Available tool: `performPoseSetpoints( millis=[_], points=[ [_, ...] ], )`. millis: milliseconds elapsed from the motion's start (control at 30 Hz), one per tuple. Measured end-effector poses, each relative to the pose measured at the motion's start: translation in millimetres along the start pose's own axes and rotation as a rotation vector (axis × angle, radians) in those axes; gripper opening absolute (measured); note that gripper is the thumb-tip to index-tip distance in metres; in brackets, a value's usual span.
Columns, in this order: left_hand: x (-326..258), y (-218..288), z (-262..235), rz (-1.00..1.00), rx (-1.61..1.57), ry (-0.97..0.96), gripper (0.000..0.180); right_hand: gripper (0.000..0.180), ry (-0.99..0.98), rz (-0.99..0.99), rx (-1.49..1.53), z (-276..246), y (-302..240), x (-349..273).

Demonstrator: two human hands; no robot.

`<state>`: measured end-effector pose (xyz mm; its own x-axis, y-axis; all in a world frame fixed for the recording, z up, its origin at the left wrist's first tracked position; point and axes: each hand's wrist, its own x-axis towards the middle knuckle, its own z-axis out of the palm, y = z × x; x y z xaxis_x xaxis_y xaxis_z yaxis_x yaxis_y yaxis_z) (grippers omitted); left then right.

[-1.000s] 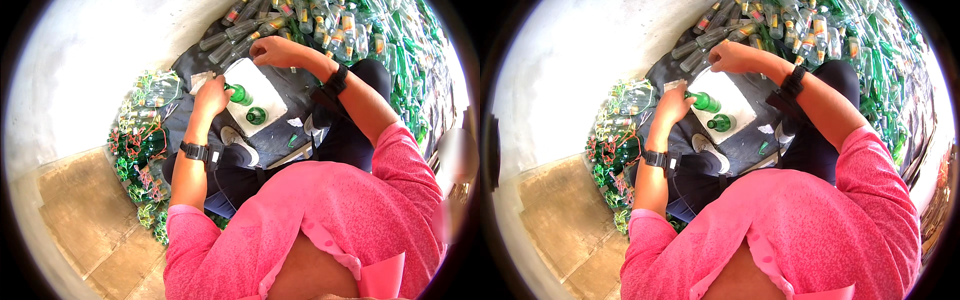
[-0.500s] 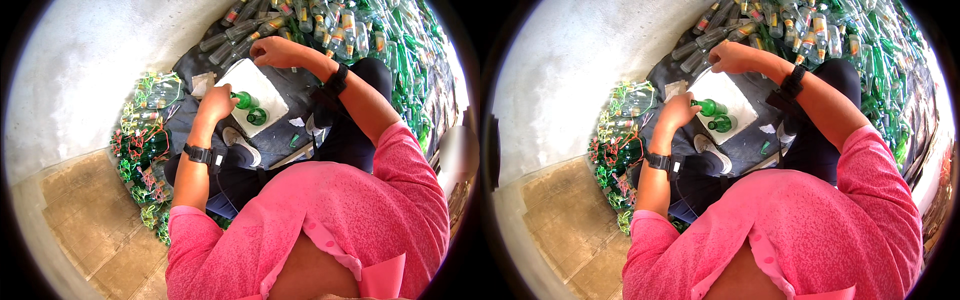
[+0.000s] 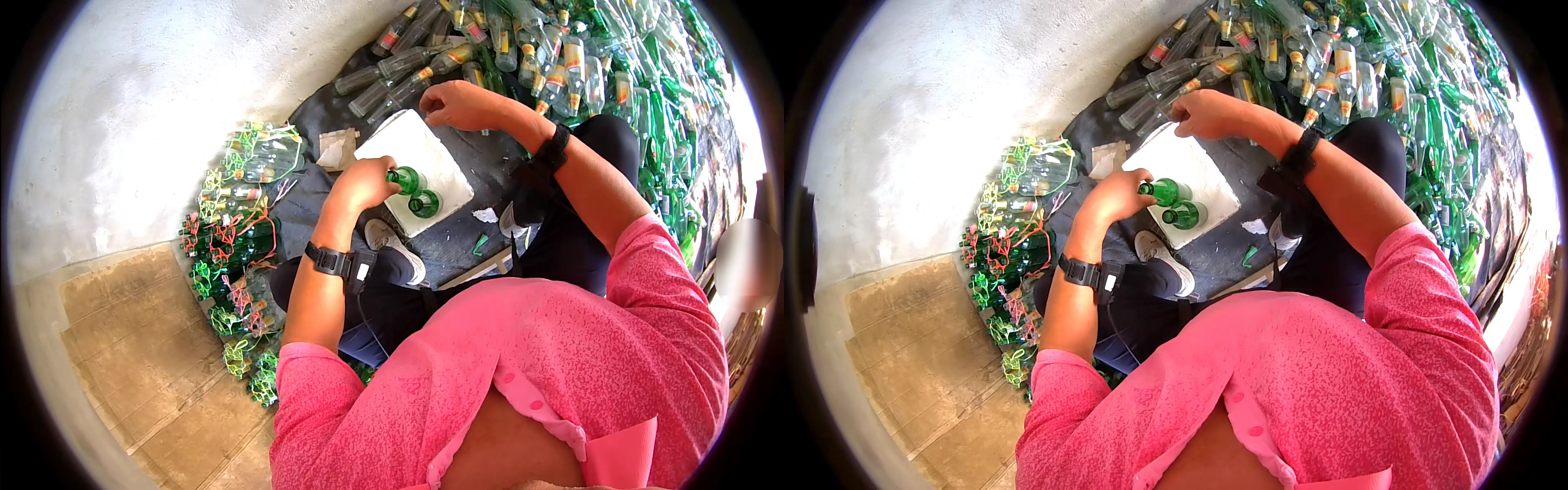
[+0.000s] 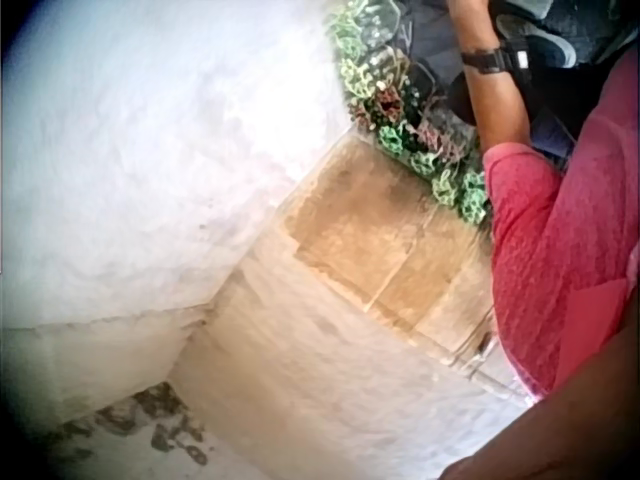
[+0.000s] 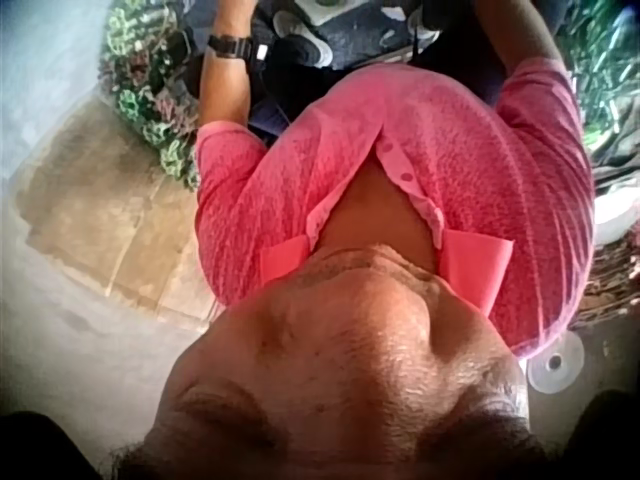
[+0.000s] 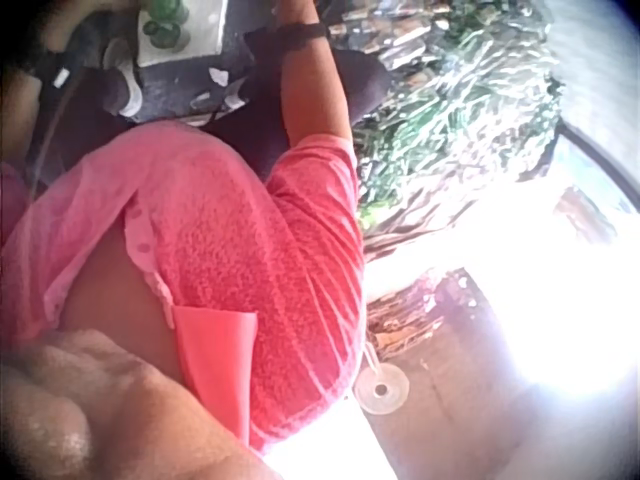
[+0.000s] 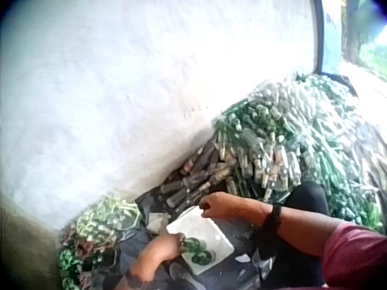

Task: The person sits cross-legged on the floor and assembles a craft using green glass bottles and string. They thread a red string through the necks of the bottles, securing them together in a cluster. The person then picks up individual bottles from a pile and places them onto a white foam block.

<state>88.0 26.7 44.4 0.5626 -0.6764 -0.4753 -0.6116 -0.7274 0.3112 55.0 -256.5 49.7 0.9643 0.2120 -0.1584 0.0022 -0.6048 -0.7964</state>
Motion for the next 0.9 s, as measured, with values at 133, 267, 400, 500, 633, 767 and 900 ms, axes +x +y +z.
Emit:
performPoseSetpoints(
  millis=[133, 267, 400, 500, 633, 767, 900],
  points=[
    [-2, -2, -2, 0.017, -0.023, 0.016, 0.050, 0.042, 0.006, -0.001, 0.017, 0, 0, -1],
    [-5, 1, -9, -0.030, -0.092, -0.028, 0.048, 0.037, 0.037, 0.002, 0.034, -5, 5, -2],
    [-8, 3, -19, -0.013, -0.148, -0.020, 0.043, 0.035, 0.045, -0.058, -0.142, -3, 14, -2],
    [-7, 3, -20, 0.009, -0.158, -0.009, 0.039, 0.032, -0.037, -0.042, -0.437, 12, 24, -2],
    [-6, 0, -17, 0.010, -0.177, -0.005, 0.039, 0.035, -0.300, 0.039, -0.515, 26, 43, -3],
    [0, 4, -13, -0.011, -0.166, -0.055, 0.038, 0.034, -0.346, -0.016, -0.528, 33, 56, 1],
    [2, 15, -10, -0.146, -0.357, -0.165, 0.038, 0.026, -0.219, -0.032, -0.537, 36, 55, -1]
  ],
)
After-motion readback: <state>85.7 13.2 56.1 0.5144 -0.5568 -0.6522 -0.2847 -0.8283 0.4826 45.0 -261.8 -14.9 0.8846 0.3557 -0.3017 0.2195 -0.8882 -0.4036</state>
